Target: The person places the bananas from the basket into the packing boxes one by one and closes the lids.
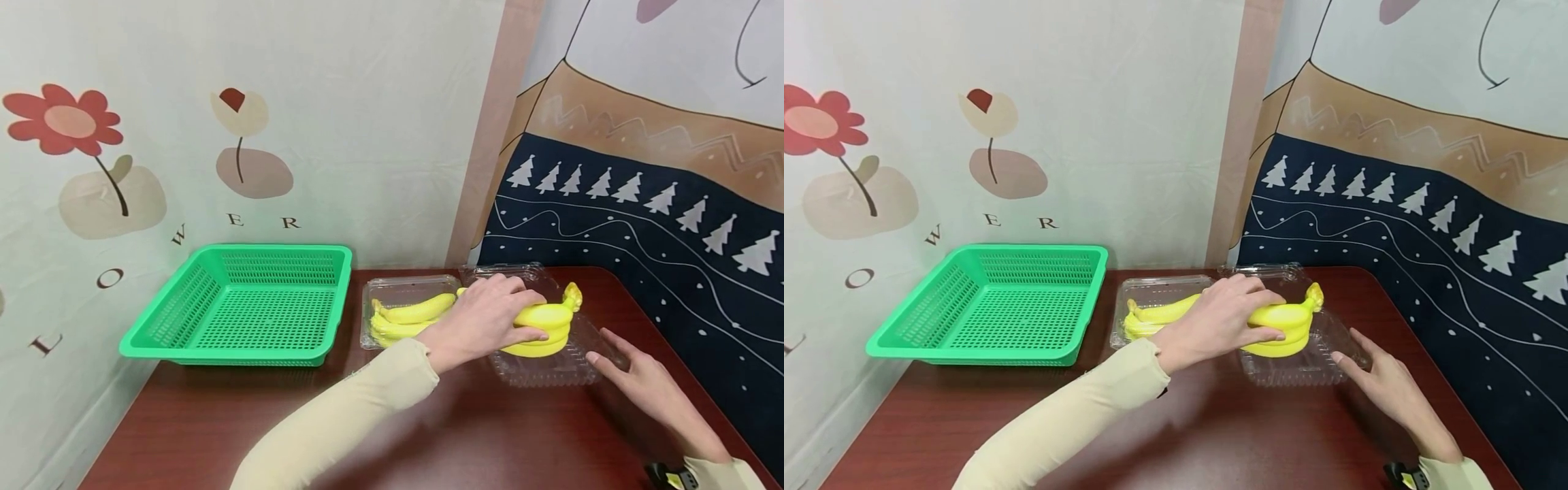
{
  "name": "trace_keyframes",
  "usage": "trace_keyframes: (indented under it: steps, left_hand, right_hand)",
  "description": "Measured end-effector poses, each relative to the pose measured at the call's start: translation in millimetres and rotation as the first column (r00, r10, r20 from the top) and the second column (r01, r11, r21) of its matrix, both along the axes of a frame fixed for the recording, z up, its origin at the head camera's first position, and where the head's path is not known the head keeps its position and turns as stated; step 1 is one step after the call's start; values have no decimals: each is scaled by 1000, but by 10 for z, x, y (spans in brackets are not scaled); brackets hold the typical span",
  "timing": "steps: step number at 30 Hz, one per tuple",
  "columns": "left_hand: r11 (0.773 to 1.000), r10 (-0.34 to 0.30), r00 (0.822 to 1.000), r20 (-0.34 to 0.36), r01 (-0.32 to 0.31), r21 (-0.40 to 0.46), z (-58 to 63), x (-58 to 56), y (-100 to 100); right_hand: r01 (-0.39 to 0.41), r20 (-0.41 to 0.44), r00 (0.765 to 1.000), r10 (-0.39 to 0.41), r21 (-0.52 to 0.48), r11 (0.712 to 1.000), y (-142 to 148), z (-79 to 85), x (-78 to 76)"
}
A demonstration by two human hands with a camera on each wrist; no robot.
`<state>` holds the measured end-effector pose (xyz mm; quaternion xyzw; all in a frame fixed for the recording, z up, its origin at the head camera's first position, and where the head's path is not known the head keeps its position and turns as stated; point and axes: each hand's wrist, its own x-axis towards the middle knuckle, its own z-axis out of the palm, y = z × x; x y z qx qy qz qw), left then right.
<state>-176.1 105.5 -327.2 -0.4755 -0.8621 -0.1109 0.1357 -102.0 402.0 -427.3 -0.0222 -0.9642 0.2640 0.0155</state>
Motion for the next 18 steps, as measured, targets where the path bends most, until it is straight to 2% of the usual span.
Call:
trace_keyframes:
  steps: [7,12,18]
  left_hand:
    - [1000,17,1000,-12,-18,-22,-96,8,177]
    - [999,33,999,-19,-33,-31,-194,30,306]
    - [998,65,998,1,-65,-25,-312,36,441]
  right_hand:
    - [-29,42,999,28,23,999,38,-24,17]
    - [-42,105,994,41,10,999,35,-24,18]
    - [-55,137,989,56,-10,998,41,-51,20]
